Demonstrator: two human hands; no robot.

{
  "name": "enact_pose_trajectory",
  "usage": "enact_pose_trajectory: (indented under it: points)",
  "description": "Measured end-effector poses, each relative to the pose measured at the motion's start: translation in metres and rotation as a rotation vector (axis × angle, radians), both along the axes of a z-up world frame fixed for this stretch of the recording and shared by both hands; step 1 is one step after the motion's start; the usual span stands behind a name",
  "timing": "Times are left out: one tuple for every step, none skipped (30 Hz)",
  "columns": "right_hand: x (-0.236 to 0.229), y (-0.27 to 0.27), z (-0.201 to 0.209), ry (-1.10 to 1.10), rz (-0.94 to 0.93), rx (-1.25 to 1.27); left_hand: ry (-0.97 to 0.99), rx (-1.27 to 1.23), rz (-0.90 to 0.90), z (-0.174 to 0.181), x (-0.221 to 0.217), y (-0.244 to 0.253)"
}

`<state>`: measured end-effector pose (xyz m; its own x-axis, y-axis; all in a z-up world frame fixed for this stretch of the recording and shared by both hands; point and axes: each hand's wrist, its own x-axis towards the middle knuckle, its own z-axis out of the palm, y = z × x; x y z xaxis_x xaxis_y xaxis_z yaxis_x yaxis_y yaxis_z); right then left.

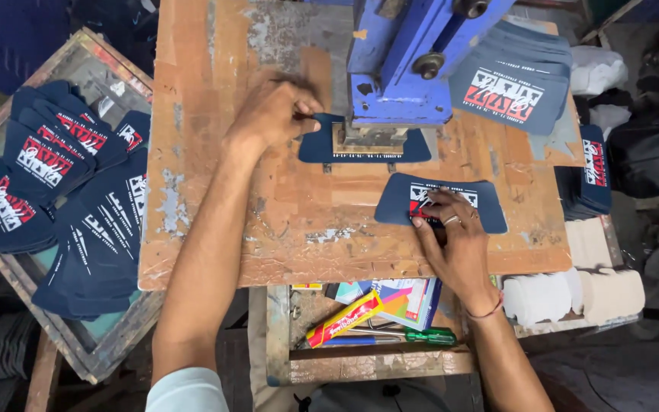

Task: The person repeatedly places dark blue rectangular cards under a blue manual press machine on a wooden table. They press down on the machine's lever to stamp the cards, then remove them and place them into a wooden crate to the left.

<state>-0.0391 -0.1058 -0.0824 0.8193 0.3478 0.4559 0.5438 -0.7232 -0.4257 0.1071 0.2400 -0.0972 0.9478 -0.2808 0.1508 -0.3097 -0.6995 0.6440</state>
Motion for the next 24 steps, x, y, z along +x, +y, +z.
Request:
enact_pose_trajectory:
  points:
    - [0.000,-0.001,-0.001,-0.003,0.003,0.000,-0.003,0.000,0.003,-0.003,0.001,-0.002]
    - [0.001,-0.001,-0.001,-0.003,0.012,0.006,0.011,-0.032,0.001,-0.005,0.002,-0.003]
    - [0.002,-0.001,0.000,-0.006,0.021,0.014,0.020,-0.063,-0.001,-0.005,0.004,-0.004]
    - [0.001,-0.002,-0.002,-0.013,0.025,0.016,0.013,-0.061,0.002,0.000,0.004,-0.005]
    - [-0.001,-0.002,-0.004,0.012,0.010,0.008,0.045,-0.069,0.015,0.003,0.002,-0.007]
    - [-0.004,-0.003,-0.006,0.037,-0.004,0.000,0.077,-0.077,0.028,0.006,0.000,-0.008]
    - [-0.012,-0.001,-0.002,0.040,-0.002,0.000,0.079,-0.078,0.030,0.005,0.000,-0.009]
    - [-0.020,0.002,0.002,0.027,0.016,-0.082,0.158,-0.137,0.063,0.004,0.000,-0.009]
    - [-0.026,0.005,0.006,0.010,0.035,-0.163,0.233,-0.195,0.096,0.004,0.002,-0.008]
    - [-0.027,0.002,-0.001,0.008,0.038,-0.162,0.231,-0.194,0.100,0.005,0.005,-0.013]
    - [-0.030,-0.001,-0.007,0.024,0.047,-0.272,0.144,-0.182,0.123,0.004,0.006,-0.018]
    - [-0.033,-0.004,-0.014,0.040,0.055,-0.381,0.058,-0.170,0.146,0.004,0.007,-0.023]
    - [-0.024,-0.007,-0.018,0.042,0.063,-0.383,0.062,-0.172,0.154,-0.010,0.020,-0.031]
    - [-0.016,-0.011,-0.022,0.096,-0.003,-0.401,-0.222,-0.100,0.173,-0.024,0.032,-0.039]
    - [-0.006,-0.014,-0.025,0.146,-0.068,-0.420,-0.507,-0.025,0.189,-0.036,0.046,-0.046]
    - [0.008,-0.009,-0.023,0.143,-0.058,-0.423,-0.507,-0.024,0.199,-0.025,0.037,-0.046]
    - [0.026,0.000,-0.022,0.144,-0.091,-0.396,-0.528,0.046,0.329,-0.010,0.031,-0.044]
    - [0.044,0.007,-0.019,0.144,-0.123,-0.369,-0.547,0.116,0.459,0.004,0.026,-0.043]
    - [0.052,0.026,-0.015,0.144,-0.120,-0.366,-0.548,0.120,0.460,-0.012,0.036,-0.019]
    - [0.060,0.044,-0.011,0.183,-0.041,-0.407,-0.513,0.092,0.474,-0.028,0.046,0.005]
    - [0.069,0.062,-0.006,0.222,0.036,-0.451,-0.478,0.059,0.485,-0.045,0.058,0.027]
    - [0.067,0.075,-0.006,0.221,0.035,-0.450,-0.479,0.059,0.484,-0.029,0.042,0.040]
    - [0.064,0.089,-0.006,0.199,0.083,-0.462,-0.608,-0.064,0.474,-0.015,0.026,0.052]
    - [0.061,0.102,-0.007,0.178,0.131,-0.473,-0.736,-0.189,0.459,0.000,0.010,0.064]
